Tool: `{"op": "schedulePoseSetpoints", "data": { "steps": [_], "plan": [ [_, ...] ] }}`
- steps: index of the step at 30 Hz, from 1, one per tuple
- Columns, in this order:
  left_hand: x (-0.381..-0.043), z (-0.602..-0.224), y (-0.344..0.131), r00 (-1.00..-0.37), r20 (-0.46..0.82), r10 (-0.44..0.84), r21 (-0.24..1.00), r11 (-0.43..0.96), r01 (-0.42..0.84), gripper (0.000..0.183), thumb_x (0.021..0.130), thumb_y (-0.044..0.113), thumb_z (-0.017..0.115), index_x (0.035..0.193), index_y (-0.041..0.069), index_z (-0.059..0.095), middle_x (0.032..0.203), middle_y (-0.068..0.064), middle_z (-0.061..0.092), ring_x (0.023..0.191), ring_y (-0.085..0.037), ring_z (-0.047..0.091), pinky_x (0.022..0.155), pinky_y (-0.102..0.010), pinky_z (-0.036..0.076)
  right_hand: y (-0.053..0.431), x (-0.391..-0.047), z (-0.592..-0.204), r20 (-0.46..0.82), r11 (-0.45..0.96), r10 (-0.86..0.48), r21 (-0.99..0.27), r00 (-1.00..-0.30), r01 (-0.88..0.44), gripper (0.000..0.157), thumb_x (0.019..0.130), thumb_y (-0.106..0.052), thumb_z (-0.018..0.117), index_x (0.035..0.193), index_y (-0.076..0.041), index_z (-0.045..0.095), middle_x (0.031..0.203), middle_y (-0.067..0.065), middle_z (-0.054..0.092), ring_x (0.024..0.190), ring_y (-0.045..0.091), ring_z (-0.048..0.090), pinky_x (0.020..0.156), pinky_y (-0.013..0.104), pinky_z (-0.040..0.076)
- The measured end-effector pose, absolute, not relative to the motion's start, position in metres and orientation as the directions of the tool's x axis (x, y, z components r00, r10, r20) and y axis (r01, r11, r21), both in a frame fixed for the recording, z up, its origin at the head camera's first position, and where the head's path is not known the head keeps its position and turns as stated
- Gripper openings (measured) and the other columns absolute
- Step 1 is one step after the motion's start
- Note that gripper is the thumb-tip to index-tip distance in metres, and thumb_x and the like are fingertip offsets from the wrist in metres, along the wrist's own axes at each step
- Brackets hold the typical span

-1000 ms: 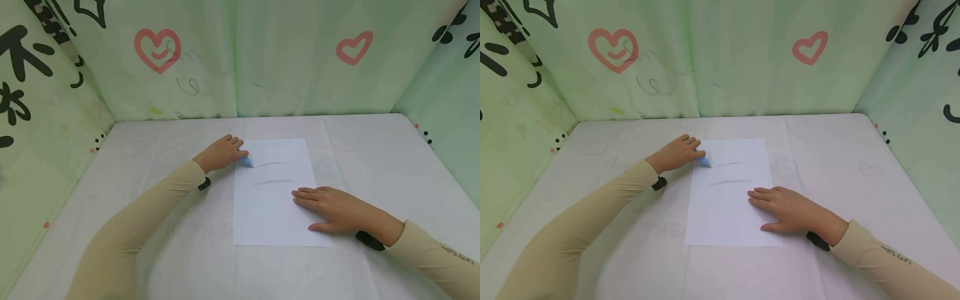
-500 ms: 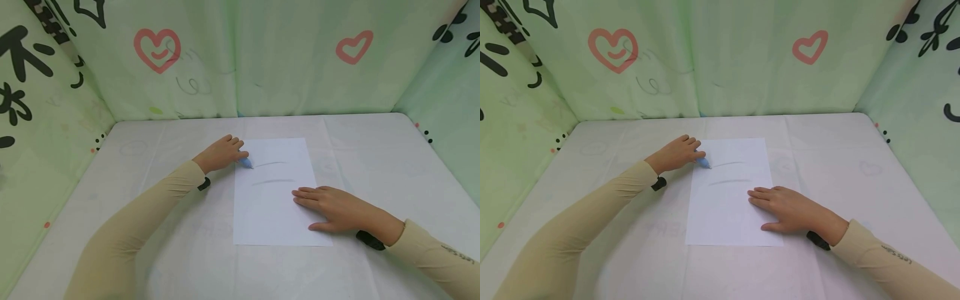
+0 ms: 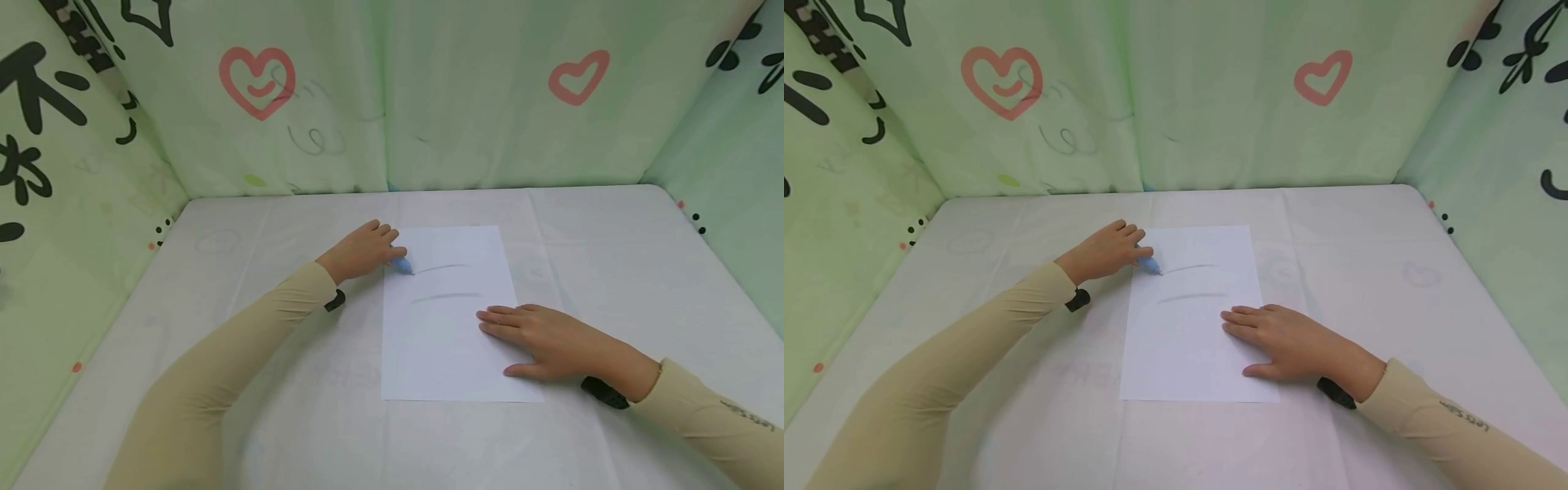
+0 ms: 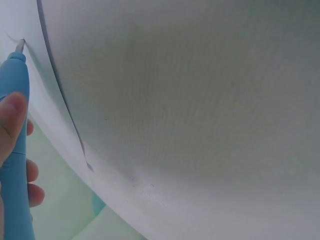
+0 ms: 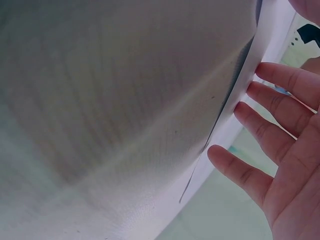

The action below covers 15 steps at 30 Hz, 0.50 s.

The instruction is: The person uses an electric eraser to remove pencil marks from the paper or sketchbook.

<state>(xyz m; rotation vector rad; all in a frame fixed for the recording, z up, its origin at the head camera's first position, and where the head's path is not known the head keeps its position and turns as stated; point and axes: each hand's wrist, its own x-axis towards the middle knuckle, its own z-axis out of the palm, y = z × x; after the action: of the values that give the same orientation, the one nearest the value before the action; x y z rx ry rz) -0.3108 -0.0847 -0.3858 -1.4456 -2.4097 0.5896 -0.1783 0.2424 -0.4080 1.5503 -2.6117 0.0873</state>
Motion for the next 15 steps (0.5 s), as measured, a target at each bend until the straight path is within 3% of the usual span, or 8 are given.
{"op": "schedulePoseSetpoints", "data": {
  "steps": [15],
  "plan": [
    [-0.3126,-0.3857,-0.0829,-0.462,0.008,0.887,-0.469,0.411,0.782,0.023,0.089,0.031,0.059,0.109,0.02,0.056,0.102,-0.006,0.062,0.09,-0.021,0.056,0.081,-0.03,0.041,0.2423,-0.1786,-0.4073,0.118,0.475,-0.874,0.002,-0.472,-0.88,0.059,0.086,-0.043,0.064,0.127,-0.001,0.056,0.134,0.011,0.056,0.12,0.028,0.055,0.089,0.039,0.047]
  ]
}}
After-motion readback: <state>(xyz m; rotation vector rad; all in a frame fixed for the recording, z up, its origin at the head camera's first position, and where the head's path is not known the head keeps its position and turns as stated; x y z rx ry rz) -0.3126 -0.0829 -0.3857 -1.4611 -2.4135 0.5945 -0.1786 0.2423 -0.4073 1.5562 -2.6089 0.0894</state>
